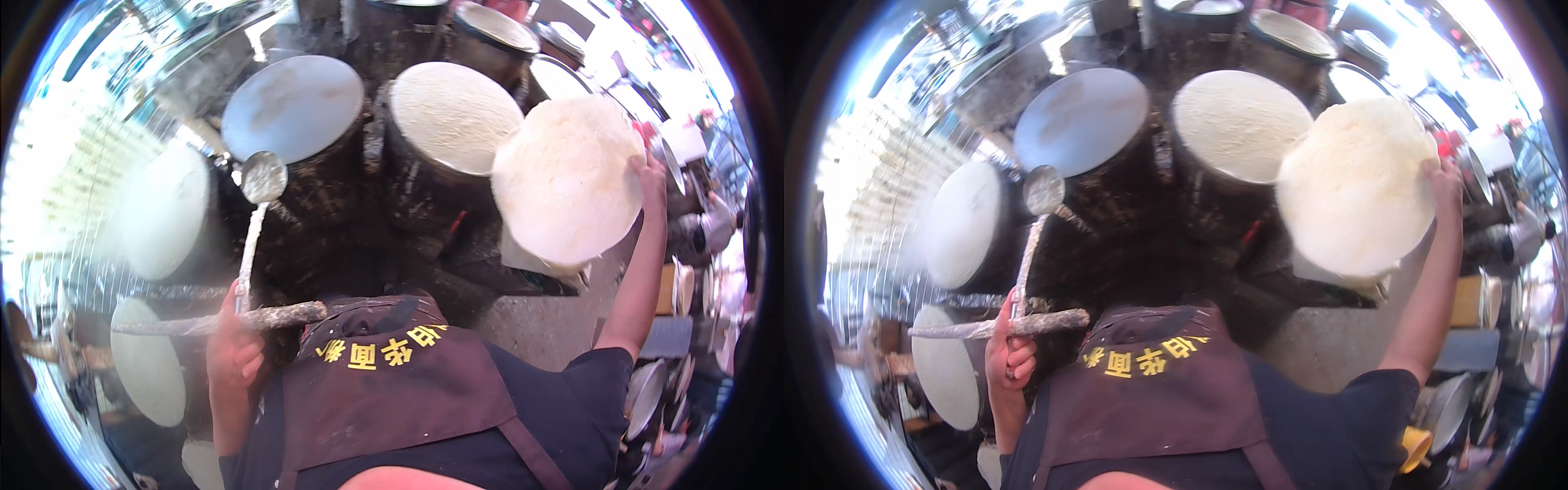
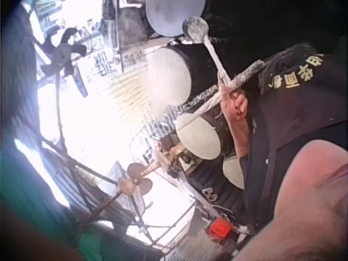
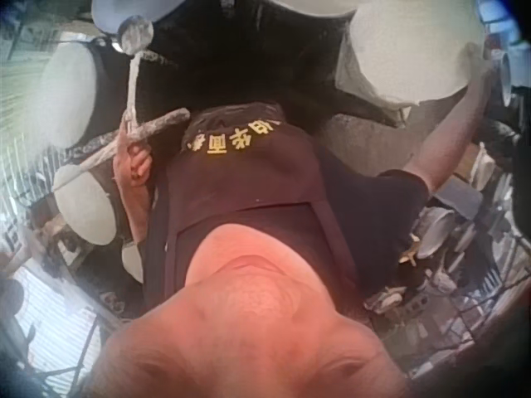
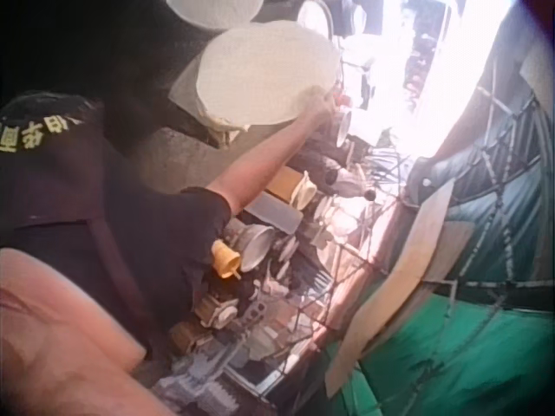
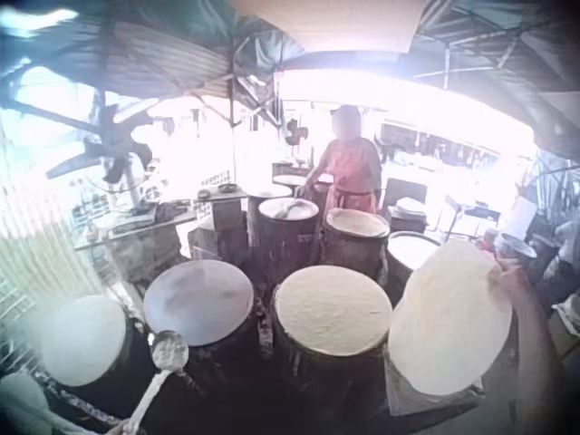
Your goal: The person ladles batter onto multiple hot griddles, spreads it into thin circular crepes, and removes the cooked crepes to a stack. The process is repeated continuously across several griddles.
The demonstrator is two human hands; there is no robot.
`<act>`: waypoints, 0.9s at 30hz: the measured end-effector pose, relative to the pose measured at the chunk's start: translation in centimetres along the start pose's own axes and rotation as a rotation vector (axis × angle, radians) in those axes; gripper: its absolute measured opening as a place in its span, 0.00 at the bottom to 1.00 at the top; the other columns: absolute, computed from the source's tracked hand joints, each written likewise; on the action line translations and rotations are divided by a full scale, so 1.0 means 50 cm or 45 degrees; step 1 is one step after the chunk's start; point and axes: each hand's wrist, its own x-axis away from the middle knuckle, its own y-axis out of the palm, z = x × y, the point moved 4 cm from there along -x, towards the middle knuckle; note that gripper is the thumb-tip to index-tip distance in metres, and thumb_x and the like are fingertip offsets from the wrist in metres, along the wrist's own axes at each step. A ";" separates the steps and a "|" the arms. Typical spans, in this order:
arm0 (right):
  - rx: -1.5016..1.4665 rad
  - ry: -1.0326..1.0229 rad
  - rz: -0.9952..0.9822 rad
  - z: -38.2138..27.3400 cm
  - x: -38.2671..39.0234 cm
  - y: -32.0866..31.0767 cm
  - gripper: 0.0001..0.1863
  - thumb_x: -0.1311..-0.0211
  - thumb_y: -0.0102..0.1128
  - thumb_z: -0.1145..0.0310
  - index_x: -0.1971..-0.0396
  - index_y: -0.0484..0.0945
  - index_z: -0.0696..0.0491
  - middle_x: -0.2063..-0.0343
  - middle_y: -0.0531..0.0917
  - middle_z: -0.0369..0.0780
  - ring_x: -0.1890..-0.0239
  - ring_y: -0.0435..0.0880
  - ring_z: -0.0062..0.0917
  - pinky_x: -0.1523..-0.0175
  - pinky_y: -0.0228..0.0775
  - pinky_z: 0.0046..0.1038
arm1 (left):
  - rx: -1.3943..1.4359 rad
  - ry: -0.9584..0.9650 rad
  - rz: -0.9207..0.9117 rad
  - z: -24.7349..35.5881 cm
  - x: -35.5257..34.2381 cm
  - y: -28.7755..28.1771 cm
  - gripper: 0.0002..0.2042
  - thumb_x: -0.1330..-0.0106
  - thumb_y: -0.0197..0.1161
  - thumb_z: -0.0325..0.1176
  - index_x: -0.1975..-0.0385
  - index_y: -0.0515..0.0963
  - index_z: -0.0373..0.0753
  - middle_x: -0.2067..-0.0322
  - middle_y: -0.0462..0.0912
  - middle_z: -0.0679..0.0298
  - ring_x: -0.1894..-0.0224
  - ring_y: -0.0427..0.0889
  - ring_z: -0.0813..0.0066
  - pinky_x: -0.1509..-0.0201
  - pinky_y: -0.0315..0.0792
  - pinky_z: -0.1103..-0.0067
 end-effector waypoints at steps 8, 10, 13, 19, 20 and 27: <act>0.791 -0.203 0.324 0.068 0.015 0.045 0.13 0.37 0.49 0.58 0.73 0.77 0.49 0.72 0.81 0.48 0.69 0.82 0.46 0.66 0.74 0.46 | 0.038 -0.054 -0.092 -0.066 -0.043 0.103 0.24 0.24 0.41 0.44 0.30 0.49 0.59 0.78 0.66 0.68 0.90 0.56 0.88 0.95 0.57 0.89; 0.784 -0.265 0.370 0.112 0.078 0.143 0.12 0.37 0.49 0.60 0.74 0.76 0.50 0.75 0.80 0.46 0.73 0.82 0.44 0.69 0.75 0.44 | -0.010 0.028 0.010 -0.089 -0.045 0.140 0.24 0.24 0.42 0.45 0.30 0.50 0.57 0.77 0.69 0.67 0.91 0.55 0.88 0.95 0.57 0.89; 0.830 -0.197 0.256 0.243 0.228 0.276 0.11 0.37 0.48 0.65 0.76 0.76 0.51 0.76 0.78 0.45 0.76 0.81 0.40 0.73 0.77 0.39 | -0.040 0.015 0.117 -0.136 -0.071 0.214 0.24 0.24 0.43 0.45 0.30 0.51 0.56 0.79 0.67 0.68 0.91 0.55 0.89 0.95 0.56 0.90; 0.614 -0.056 -0.043 0.364 0.379 0.468 0.05 0.48 0.54 0.74 0.70 0.76 0.50 0.66 0.78 0.42 0.61 0.80 0.37 0.64 0.76 0.38 | 0.006 0.055 0.139 -0.224 -0.089 0.290 0.24 0.26 0.46 0.47 0.32 0.55 0.54 0.81 0.65 0.68 0.91 0.55 0.88 0.96 0.55 0.89; 0.561 -0.063 0.003 0.362 0.378 0.474 0.05 0.48 0.53 0.74 0.72 0.76 0.50 0.68 0.77 0.42 0.62 0.79 0.37 0.65 0.76 0.38 | 0.032 0.052 0.129 -0.239 -0.092 0.300 0.24 0.26 0.46 0.47 0.32 0.55 0.54 0.81 0.65 0.68 0.91 0.55 0.88 0.96 0.55 0.89; 0.310 -0.080 -0.138 0.387 0.382 0.501 0.20 0.51 0.58 0.73 0.54 0.76 0.48 0.62 0.78 0.45 0.58 0.77 0.43 0.54 0.72 0.41 | 0.175 0.056 0.319 -0.327 -0.086 0.387 0.26 0.25 0.42 0.47 0.29 0.47 0.58 0.82 0.62 0.69 0.91 0.55 0.87 0.95 0.57 0.88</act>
